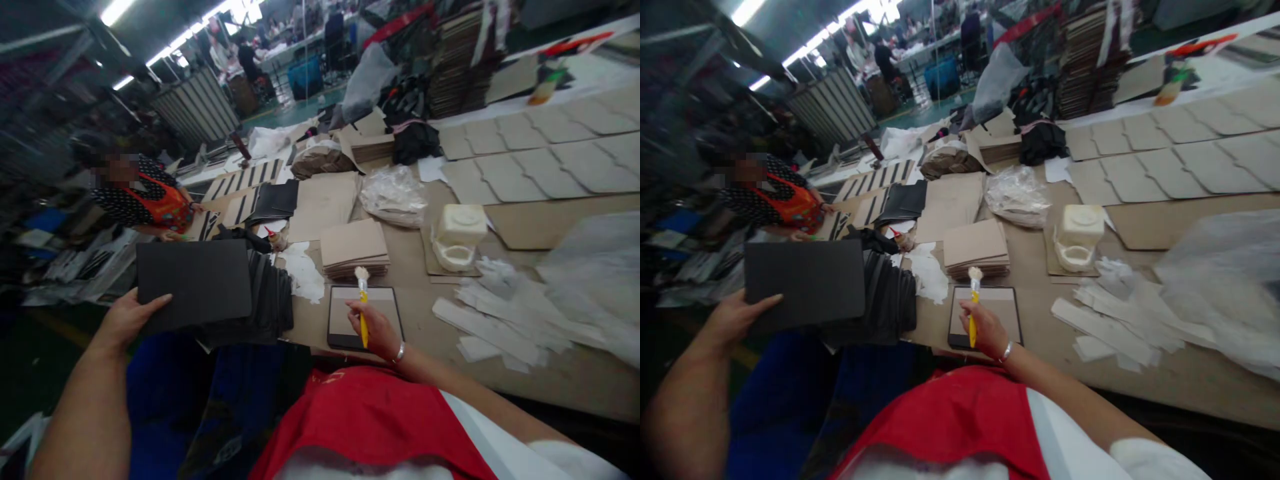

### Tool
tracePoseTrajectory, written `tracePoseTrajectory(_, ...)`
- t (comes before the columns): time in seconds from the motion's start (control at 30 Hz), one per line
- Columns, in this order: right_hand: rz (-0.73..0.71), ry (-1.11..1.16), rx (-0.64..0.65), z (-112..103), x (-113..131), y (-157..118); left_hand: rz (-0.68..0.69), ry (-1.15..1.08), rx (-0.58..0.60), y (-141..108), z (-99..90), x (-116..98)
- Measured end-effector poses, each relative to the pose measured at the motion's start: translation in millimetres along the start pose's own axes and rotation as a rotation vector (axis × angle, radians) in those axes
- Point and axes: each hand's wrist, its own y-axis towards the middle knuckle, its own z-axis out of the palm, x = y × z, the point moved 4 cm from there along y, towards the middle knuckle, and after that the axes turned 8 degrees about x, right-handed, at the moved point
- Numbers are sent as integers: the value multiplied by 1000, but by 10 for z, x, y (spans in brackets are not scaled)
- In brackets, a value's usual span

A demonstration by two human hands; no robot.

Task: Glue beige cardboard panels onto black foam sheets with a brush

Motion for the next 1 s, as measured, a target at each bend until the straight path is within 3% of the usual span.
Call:
tracePoseTrajectory(0.07,4,14,-8,-37,3,17,10,-352,73,-217,-2,-16)
tracePoseTrajectory(0.13,25,52,0,-59,78,20,34,-493,48,-437,62,-80)
tracePoseTrajectory(0.23,101,189,19,-68,221,-8,67,-591,44,-746,455,-214)
tracePoseTrajectory(0.3,203,322,8,-74,225,-56,78,-654,201,-944,1004,-309)
tracePoseTrajectory(0.4,383,417,-118,-171,67,-234,56,-726,550,-1275,2104,-393)
tracePoseTrajectory(0.5,561,337,-263,-337,-200,-538,62,-701,639,-1477,3107,-326)
tracePoseTrajectory(0.6,718,205,-295,-433,-506,-833,98,-566,658,-1461,3799,-177)
tracePoseTrajectory(0.73,791,29,-116,-365,-877,-1012,200,-149,615,-1252,4196,-83)
tracePoseTrajectory(0.87,798,-215,107,-212,-1157,-1033,259,208,608,-1120,4347,-130)
tracePoseTrajectory(1.0,838,-336,241,-120,-1293,-995,295,322,588,-1106,4408,-141)
